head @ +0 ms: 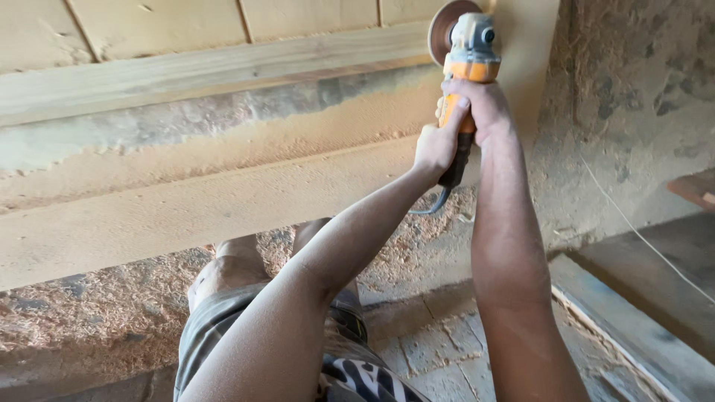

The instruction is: The person uses an angle grinder with a sanding disc to smooth the surface of a wooden door. They move the tool back and forth across the door's panels and frame, generating sawdust that falls to the floor.

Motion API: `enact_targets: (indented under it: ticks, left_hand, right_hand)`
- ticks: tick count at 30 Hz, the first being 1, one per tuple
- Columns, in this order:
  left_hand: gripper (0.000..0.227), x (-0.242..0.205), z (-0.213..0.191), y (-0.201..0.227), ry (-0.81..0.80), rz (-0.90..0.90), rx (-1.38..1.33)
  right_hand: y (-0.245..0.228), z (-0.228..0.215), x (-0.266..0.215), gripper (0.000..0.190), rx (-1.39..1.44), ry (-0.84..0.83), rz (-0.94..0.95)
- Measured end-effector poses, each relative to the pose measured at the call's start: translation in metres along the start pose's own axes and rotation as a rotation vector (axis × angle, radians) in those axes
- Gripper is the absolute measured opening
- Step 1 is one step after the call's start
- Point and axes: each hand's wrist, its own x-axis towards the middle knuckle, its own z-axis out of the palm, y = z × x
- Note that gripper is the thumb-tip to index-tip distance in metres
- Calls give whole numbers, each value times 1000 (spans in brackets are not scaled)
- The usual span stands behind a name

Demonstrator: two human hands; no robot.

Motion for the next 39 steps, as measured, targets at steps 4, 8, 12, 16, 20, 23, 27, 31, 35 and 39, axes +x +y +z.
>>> enact_targets:
  ticks: [4, 8, 12, 16, 20, 23, 27, 31, 35, 39]
  left_hand:
    - [75, -18, -49, 6, -38, -18, -164]
    - [65, -41, -119, 9, -31, 40, -301]
    - [63, -61, -195, 19, 14, 103, -362]
    - [61, -85, -263, 25, 10, 103, -433]
    - [59, -103, -311, 24, 34, 114, -457]
    - [56, -113, -343, 25, 17, 130, -501]
    - [58, -128, -377, 22, 56, 105, -467]
    - [58, -136, -409, 25, 84, 119, -445]
    - [56, -147, -434, 32, 73, 133, -512]
    - [60, -160, -455, 32, 86, 177, -434]
  right_hand:
    - [8, 56, -7, 28, 15, -54, -51]
    - [18, 136, -19, 25, -39, -121, -30]
    - [27, 223, -30, 25, -108, -152, -46]
    - [39, 298, -47, 23, -142, -159, -29]
    - [53, 348, -61, 21, -136, -190, -48]
    - [60, 382, -69, 22, -162, -205, -82]
    - [73, 418, -80, 22, -169, -212, -57]
    - [79, 451, -86, 23, -225, -221, -98]
    - [83, 478, -92, 22, -206, -223, -53]
    - [91, 499, -98, 22, -237, -251, -107]
